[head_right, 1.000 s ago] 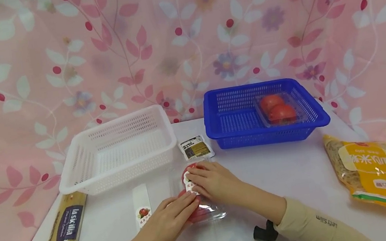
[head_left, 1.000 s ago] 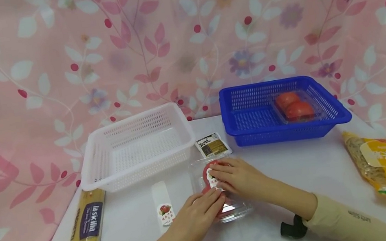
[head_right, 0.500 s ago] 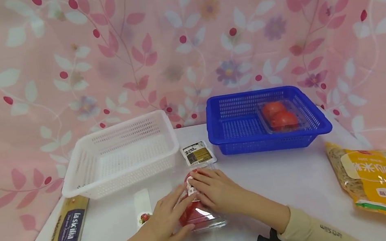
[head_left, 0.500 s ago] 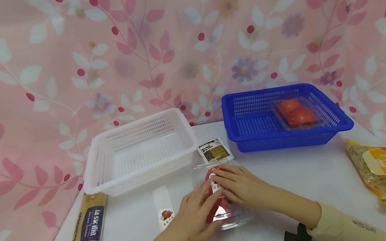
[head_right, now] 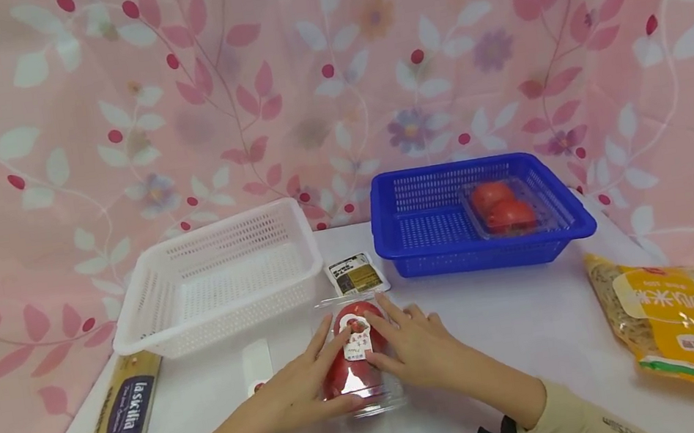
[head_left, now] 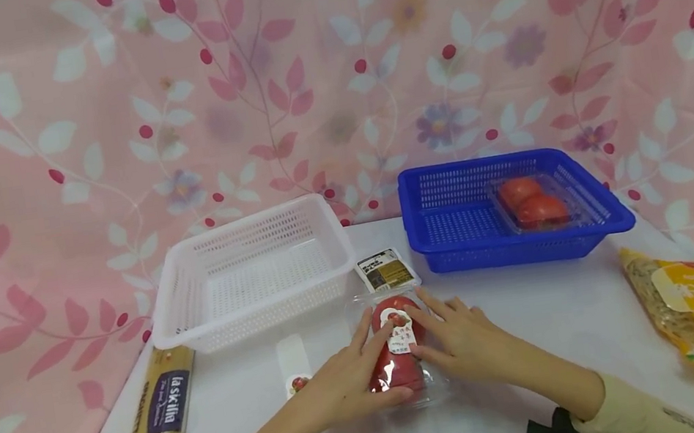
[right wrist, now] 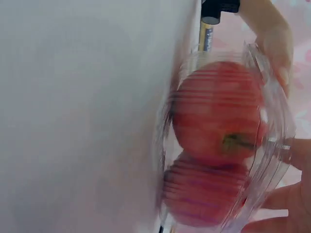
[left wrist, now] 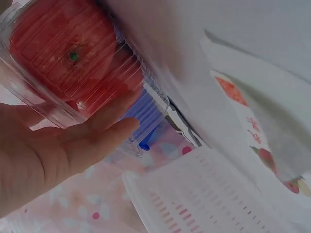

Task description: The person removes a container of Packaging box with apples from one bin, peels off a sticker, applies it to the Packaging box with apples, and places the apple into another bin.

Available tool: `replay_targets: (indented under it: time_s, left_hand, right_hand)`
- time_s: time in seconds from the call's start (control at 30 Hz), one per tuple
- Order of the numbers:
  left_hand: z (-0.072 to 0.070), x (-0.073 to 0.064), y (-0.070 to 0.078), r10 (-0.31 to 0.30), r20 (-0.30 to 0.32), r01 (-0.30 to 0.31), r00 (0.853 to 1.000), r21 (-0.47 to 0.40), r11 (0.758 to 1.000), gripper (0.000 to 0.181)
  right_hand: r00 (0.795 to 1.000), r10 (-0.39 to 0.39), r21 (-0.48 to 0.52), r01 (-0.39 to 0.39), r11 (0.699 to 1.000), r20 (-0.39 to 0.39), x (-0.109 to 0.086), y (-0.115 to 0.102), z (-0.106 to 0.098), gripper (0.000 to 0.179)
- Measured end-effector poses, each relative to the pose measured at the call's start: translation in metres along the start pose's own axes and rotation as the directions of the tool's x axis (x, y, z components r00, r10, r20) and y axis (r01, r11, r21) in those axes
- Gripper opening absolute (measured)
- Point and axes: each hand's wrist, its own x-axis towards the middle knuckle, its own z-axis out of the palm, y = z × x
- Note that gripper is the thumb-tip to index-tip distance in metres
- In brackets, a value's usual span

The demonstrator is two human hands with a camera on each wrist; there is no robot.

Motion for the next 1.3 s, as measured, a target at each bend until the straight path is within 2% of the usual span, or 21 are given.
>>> replay_targets:
  time_s: [0.13, 0.23, 0.37, 0.53, 0.7, 0.8, 0.97, 1.07, 1.2, 1.3]
  left_hand:
    - [0.002, 0.004, 0.003, 0.023, 0.003, -0.023, 1.000, -0.020, 1.000, 0.089]
    - [0.003, 0.006, 0.005, 0.034, -0.001, -0.034, 0.999, -0.012, 0.999, 0.089]
    - [0.003, 0.006, 0.008, 0.030, 0.009, -0.030, 1.000, -0.017, 0.999, 0.090]
    - [0.004, 0.007, 0.010, 0.011, 0.014, -0.011, 1.000, -0.007, 1.000, 0.092]
    - [0.009, 0.008, 0.011, 0.039, -0.020, -0.038, 0.999, 0.065, 0.997, 0.098]
    - [0.012, 0.007, 0.012, 0.049, -0.038, -0.046, 0.998, 0.080, 0.996, 0.099]
    - [0.011, 0.003, 0.011, 0.004, -0.026, -0.004, 1.000, 0.003, 1.000, 0.099]
    - [0.010, 0.003, 0.012, -0.019, -0.043, 0.017, 0.999, -0.047, 0.999, 0.097]
    - [0.006, 0.004, 0.015, -0.031, -0.058, 0.026, 0.998, -0.086, 0.996, 0.093]
    - [0.001, 0.003, 0.017, -0.052, -0.028, 0.048, 0.998, -0.117, 0.992, 0.093]
  right_hand:
    - [0.998, 0.042, 0.119, -0.046, 0.992, 0.040, -0.004, -0.002, -0.001, 0.068]
    - [0.997, 0.060, 0.151, -0.067, 0.986, 0.049, -0.005, -0.002, -0.002, 0.070]
    - [0.995, 0.067, 0.142, -0.078, 0.987, 0.076, -0.006, -0.004, 0.000, 0.070]
    - [0.996, 0.059, 0.100, -0.066, 0.993, 0.070, -0.006, -0.007, 0.002, 0.068]
    - [0.994, 0.072, 0.068, -0.078, 0.995, 0.078, -0.008, -0.007, 0.002, 0.068]
    - [0.995, 0.061, 0.095, -0.068, 0.993, 0.073, -0.010, -0.007, 0.003, 0.068]
    - [0.999, 0.029, 0.215, -0.038, 0.976, 0.046, -0.014, -0.009, 0.007, 0.070]
    - [1.000, 0.017, 0.265, -0.017, 0.964, 0.003, -0.017, -0.010, 0.007, 0.067]
    - [0.999, -0.007, 0.281, 0.015, 0.959, -0.031, -0.021, -0.011, 0.005, 0.058]
    - [0.999, -0.025, 0.275, 0.030, 0.961, -0.020, -0.022, -0.013, 0.002, 0.057]
